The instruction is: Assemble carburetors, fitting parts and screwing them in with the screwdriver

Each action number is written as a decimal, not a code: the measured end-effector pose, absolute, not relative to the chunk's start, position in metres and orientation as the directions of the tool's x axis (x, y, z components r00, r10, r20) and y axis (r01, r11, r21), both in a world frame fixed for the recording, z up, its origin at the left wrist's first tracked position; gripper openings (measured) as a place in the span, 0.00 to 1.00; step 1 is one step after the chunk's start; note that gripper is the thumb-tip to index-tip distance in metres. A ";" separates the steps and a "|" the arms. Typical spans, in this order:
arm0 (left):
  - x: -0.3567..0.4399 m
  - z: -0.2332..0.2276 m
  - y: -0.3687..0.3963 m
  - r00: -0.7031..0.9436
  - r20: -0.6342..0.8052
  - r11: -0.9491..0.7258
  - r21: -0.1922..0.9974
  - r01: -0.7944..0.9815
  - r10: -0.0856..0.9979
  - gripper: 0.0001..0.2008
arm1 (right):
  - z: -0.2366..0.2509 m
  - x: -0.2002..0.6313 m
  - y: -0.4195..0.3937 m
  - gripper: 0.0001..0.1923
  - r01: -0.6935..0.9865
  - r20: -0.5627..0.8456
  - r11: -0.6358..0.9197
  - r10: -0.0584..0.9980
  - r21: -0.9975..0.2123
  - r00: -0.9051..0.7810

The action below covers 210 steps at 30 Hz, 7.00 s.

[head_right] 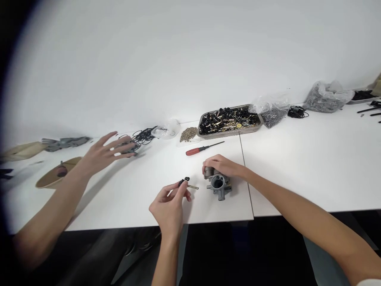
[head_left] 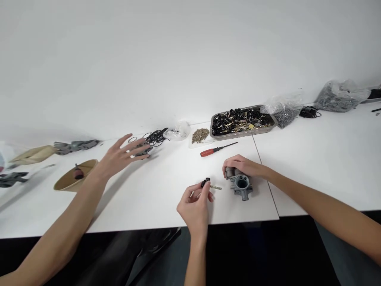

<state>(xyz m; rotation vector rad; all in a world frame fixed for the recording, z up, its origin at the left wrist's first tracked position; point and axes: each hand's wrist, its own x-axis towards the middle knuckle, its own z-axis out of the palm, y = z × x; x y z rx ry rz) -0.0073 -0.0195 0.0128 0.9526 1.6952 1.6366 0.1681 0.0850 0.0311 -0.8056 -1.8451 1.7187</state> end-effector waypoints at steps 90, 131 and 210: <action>-0.060 0.016 0.182 0.320 0.022 -0.206 0.806 0.555 0.947 0.07 | 0.017 0.225 0.130 0.22 0.588 -0.077 0.305 0.842 -0.749 -0.534; -0.028 0.036 0.153 0.229 0.162 -0.116 0.972 -0.202 0.960 0.20 | 0.046 0.268 0.232 0.06 0.838 0.107 0.062 0.994 -0.542 -0.005; -0.047 0.035 0.162 0.213 0.222 -0.155 0.944 -0.292 0.951 0.15 | 0.015 0.216 0.117 0.16 0.445 0.054 0.234 0.923 -0.865 -0.380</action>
